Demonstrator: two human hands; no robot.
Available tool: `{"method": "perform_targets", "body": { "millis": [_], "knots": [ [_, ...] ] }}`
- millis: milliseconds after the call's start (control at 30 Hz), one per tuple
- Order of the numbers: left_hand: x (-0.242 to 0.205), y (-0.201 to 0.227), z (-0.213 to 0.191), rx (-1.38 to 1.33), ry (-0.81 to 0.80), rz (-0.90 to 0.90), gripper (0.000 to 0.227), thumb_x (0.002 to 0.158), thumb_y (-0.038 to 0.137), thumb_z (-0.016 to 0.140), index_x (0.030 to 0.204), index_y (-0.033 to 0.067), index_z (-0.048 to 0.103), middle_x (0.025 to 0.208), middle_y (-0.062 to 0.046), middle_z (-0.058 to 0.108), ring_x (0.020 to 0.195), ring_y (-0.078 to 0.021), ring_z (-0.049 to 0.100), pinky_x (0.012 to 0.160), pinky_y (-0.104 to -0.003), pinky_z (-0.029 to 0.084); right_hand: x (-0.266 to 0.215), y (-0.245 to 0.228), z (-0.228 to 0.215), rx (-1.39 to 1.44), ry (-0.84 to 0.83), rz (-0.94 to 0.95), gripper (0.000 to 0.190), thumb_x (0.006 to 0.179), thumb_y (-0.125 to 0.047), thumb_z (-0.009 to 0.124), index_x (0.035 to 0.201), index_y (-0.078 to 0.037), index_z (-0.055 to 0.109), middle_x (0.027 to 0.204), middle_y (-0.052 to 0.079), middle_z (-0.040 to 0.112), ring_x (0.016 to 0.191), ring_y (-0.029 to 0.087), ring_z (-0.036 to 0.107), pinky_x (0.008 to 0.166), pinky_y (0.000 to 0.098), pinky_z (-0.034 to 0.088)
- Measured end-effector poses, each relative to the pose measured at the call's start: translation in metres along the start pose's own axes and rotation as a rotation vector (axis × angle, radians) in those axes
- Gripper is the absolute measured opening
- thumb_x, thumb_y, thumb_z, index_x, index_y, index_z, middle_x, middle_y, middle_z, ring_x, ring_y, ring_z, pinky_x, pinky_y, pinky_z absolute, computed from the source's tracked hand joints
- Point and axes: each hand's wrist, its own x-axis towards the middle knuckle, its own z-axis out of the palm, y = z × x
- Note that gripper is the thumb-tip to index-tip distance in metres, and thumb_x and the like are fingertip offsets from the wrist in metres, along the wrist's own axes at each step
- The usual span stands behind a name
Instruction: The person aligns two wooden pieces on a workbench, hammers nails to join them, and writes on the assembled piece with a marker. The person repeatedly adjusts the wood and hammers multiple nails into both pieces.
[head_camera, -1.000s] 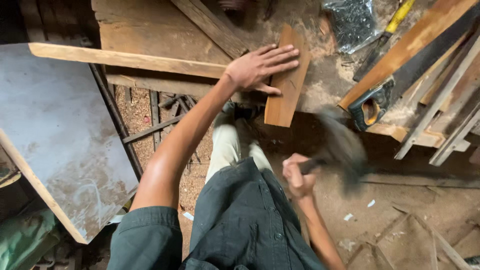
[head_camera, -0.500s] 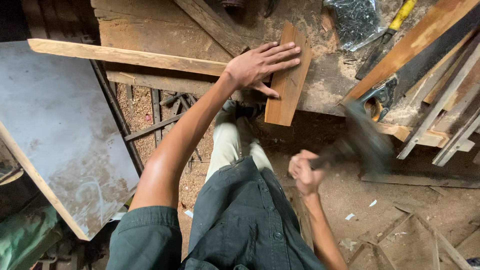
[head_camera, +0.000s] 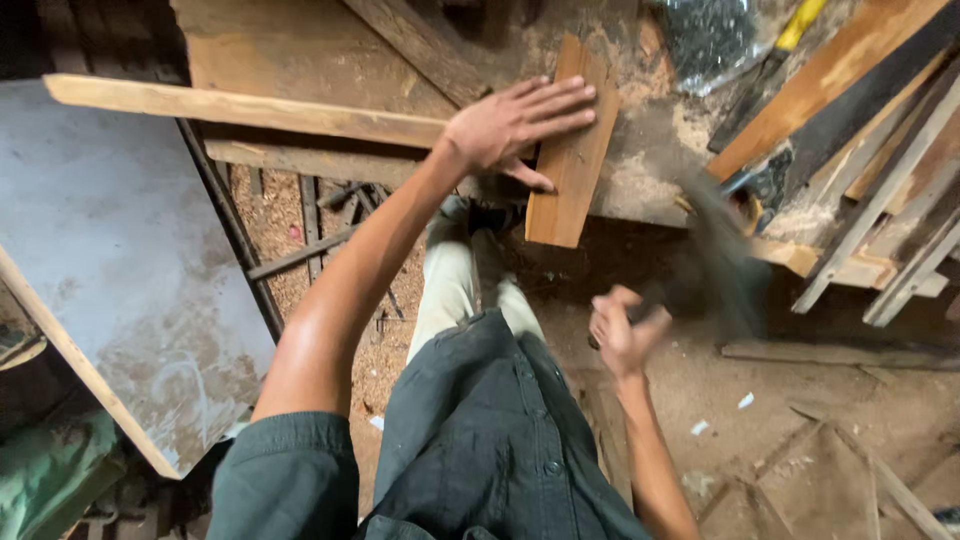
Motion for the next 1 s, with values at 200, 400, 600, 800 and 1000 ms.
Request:
{"method": "perform_targets", "body": {
  "millis": [200,400,600,800,1000],
  "knots": [
    [0.005,0.005,-0.005,0.017,-0.079,-0.024,0.12,0.078,0.099,0.039,0.166,0.0272,0.004,0.174,0.0,0.006,0.159,-0.0216,0.008,0.131,-0.045,0.012,0.019,0.033,0.011,-0.286,-0.016,-0.228,0.033,0.086,-0.012,0.059,0.054,-0.009,0.052,0.046,-0.001,0.047,0.035,0.008,0.037,0.037,0.0281,0.029],
    [0.004,-0.001,-0.004,0.001,0.018,-0.001,0.118,0.082,0.097,0.044,0.169,0.0257,0.005,0.175,0.0,0.008,0.161,-0.0218,0.009,0.133,-0.045,0.014,0.022,0.02,0.035,-0.554,-0.015,0.127,0.027,0.083,-0.009,0.067,0.058,-0.01,0.056,0.048,-0.001,0.05,0.043,0.005,0.046,0.041,0.0259,0.035],
    [0.002,0.005,-0.005,-0.022,-0.017,-0.02,0.12,0.079,0.096,0.047,0.167,0.0265,0.006,0.174,0.001,0.008,0.16,-0.0214,0.009,0.132,-0.044,0.014,-0.008,-0.006,0.025,0.033,-0.127,-0.295,0.034,0.087,-0.012,0.062,0.056,-0.009,0.051,0.05,-0.004,0.047,0.043,0.002,0.041,0.04,0.0222,0.033],
    [-0.001,-0.002,0.001,-0.037,-0.013,-0.001,0.119,0.081,0.096,0.046,0.168,0.0247,0.005,0.175,-0.001,0.007,0.161,-0.0224,0.008,0.132,-0.046,0.013,0.029,0.024,0.04,-0.496,0.008,0.114,0.031,0.087,-0.009,0.067,0.058,-0.011,0.054,0.049,-0.003,0.05,0.044,0.004,0.046,0.041,0.0221,0.033],
    [0.007,0.006,0.012,-0.056,-0.005,0.019,0.122,0.081,0.099,0.043,0.17,0.0246,0.003,0.177,-0.002,0.005,0.163,-0.0236,0.006,0.133,-0.047,0.012,-0.01,0.004,0.02,-0.064,0.114,0.362,0.022,0.082,-0.003,0.064,0.068,-0.015,0.052,0.054,-0.006,0.046,0.042,0.005,0.04,0.038,0.0237,0.029]
  ]
}}
